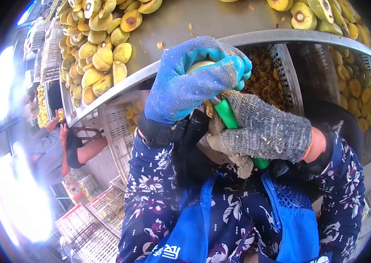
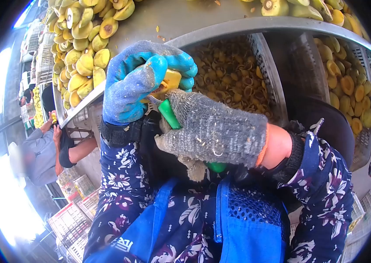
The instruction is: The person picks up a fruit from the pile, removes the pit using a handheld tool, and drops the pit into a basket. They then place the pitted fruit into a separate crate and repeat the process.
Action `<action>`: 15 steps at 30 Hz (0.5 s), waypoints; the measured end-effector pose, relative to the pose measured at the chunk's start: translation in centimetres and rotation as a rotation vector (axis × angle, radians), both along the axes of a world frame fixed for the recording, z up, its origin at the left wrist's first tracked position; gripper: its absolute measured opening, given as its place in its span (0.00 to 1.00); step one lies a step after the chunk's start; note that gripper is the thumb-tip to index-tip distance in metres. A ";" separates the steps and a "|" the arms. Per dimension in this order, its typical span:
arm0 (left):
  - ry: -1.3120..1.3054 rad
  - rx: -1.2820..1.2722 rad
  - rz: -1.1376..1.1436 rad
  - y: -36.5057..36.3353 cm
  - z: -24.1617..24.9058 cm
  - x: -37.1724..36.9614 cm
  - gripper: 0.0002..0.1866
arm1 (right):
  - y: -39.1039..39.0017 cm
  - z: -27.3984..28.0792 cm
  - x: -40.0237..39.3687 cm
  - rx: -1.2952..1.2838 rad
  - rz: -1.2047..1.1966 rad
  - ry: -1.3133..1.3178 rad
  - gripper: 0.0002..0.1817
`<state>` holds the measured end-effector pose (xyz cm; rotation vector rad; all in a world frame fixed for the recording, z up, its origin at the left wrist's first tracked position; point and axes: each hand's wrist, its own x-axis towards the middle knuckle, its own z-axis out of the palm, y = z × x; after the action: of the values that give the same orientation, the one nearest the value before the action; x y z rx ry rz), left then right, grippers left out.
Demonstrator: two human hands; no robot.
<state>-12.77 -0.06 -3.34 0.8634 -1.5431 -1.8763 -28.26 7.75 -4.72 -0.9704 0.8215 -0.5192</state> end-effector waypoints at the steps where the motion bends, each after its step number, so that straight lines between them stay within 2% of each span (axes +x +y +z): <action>1: 0.002 0.005 0.005 0.2 0.0 0.0 0.17 | 0.1 -0.4 0.0 0.005 0.005 0.002 0.27; 3: 0.078 0.036 0.001 0.5 0.2 0.0 0.18 | 0.2 -1.0 0.0 0.025 -0.027 -0.280 0.27; 4: 0.083 0.033 0.006 0.6 0.3 0.0 0.18 | 0.0 0.0 -0.9 0.087 0.082 -0.286 0.17; 6: 0.259 0.156 -0.023 0.7 0.6 -0.1 0.11 | -0.4 0.8 -1.4 0.157 0.125 -0.324 0.17; 7: 0.271 0.151 -0.018 0.8 0.7 -0.2 0.11 | -0.6 1.1 -1.7 0.230 0.162 -0.367 0.18; 9: 0.327 0.202 0.018 0.8 0.8 -0.4 0.13 | -0.6 0.9 -1.5 0.224 0.150 -0.342 0.17; 11: 0.319 0.213 0.070 0.6 0.8 -0.5 0.15 | -0.8 1.2 -1.5 0.100 0.129 -0.222 0.16; 12: 0.296 0.235 0.119 0.5 0.7 -0.6 0.17 | -1.4 1.9 -1.6 0.196 0.199 -0.201 0.16; 13: 0.307 0.225 0.124 0.4 0.6 -0.7 0.17 | -1.5 1.9 -1.2 0.188 0.207 -0.190 0.16; 15: 0.193 0.240 0.181 0.0 0.1 -0.9 0.30 | -1.1 1.4 -0.3 -0.244 -0.009 0.106 0.21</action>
<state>-13.69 -0.09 -3.19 0.8654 -1.1034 -1.9716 -28.53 6.60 -3.33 -1.2275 0.8708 -0.5892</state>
